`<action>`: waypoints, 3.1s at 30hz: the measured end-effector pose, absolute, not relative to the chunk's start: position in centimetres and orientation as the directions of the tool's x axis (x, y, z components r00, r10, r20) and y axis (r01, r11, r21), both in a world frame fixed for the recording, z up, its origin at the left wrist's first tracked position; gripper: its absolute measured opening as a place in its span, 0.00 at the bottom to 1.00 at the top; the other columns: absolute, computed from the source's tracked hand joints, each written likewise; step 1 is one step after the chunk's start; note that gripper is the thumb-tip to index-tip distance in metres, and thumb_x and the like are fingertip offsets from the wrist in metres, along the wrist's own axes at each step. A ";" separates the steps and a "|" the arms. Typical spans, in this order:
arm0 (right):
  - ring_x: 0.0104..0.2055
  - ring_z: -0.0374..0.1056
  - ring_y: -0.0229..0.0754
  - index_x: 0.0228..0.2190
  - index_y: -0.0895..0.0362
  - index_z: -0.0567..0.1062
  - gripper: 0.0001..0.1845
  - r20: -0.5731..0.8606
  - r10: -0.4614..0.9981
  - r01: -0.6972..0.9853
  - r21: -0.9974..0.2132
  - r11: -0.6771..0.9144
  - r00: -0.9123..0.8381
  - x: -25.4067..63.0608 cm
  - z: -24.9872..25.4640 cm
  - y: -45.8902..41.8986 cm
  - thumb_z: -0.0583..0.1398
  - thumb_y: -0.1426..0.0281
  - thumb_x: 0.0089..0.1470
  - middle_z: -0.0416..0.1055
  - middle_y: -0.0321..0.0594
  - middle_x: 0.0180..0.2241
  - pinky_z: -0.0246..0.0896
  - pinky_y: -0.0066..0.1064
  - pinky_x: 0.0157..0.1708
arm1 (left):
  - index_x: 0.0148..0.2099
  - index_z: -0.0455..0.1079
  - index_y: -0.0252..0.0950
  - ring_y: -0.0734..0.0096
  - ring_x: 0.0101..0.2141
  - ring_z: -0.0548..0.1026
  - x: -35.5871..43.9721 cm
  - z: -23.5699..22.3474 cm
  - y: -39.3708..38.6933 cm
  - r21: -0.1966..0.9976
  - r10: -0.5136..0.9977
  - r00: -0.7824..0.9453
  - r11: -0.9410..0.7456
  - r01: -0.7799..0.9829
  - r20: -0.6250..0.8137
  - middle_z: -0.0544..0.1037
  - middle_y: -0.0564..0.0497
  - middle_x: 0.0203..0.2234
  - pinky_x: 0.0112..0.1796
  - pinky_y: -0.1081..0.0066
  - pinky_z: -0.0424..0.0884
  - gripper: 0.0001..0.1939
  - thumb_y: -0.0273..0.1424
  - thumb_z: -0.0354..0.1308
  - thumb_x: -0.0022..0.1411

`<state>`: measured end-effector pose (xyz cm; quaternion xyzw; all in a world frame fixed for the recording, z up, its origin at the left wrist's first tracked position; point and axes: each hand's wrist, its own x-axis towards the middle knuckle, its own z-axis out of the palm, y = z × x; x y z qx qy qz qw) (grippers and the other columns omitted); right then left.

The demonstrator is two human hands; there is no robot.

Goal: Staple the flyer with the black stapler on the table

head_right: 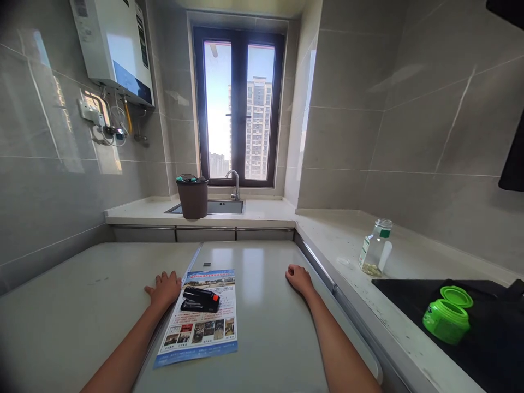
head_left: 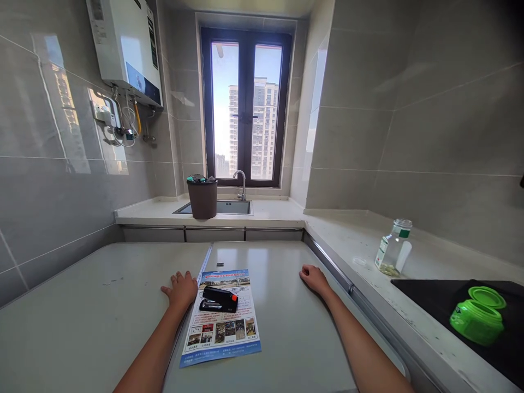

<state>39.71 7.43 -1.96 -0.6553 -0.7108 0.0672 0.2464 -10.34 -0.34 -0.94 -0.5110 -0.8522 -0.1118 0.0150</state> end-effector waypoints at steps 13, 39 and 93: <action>0.29 0.64 0.40 0.23 0.55 0.72 0.22 0.249 0.968 0.887 -0.441 0.137 -0.026 39.5 -1.6 7.0 0.55 0.58 0.65 0.72 0.38 0.26 0.44 0.29 0.31 | 0.66 0.65 0.31 0.37 0.68 0.54 -10.5 -1.3 -0.2 0.160 0.862 -0.476 0.452 0.878 0.176 0.59 0.28 0.68 0.58 0.28 0.51 0.28 0.35 0.38 0.72; 0.54 0.68 0.45 0.62 0.46 0.66 0.32 0.345 0.651 0.301 -0.677 0.672 -0.676 20.4 2.2 -1.3 0.62 0.51 0.61 0.67 0.41 0.59 0.64 0.33 0.48 | 0.66 0.65 0.31 0.36 0.68 0.54 -10.7 -1.8 -0.1 0.171 0.864 -0.466 0.438 0.883 0.190 0.58 0.27 0.68 0.58 0.28 0.49 0.28 0.35 0.38 0.72; 0.43 0.70 0.46 0.42 0.54 0.78 0.15 0.362 0.755 0.522 -0.558 0.645 -0.546 27.5 0.4 -0.5 0.69 0.67 0.51 0.76 0.39 0.41 0.59 0.32 0.43 | 0.51 0.75 0.44 0.56 0.53 0.73 -2.3 0.7 -3.4 0.445 0.756 0.581 -0.651 0.615 0.303 0.76 0.47 0.52 0.56 0.58 0.66 0.12 0.34 0.61 0.65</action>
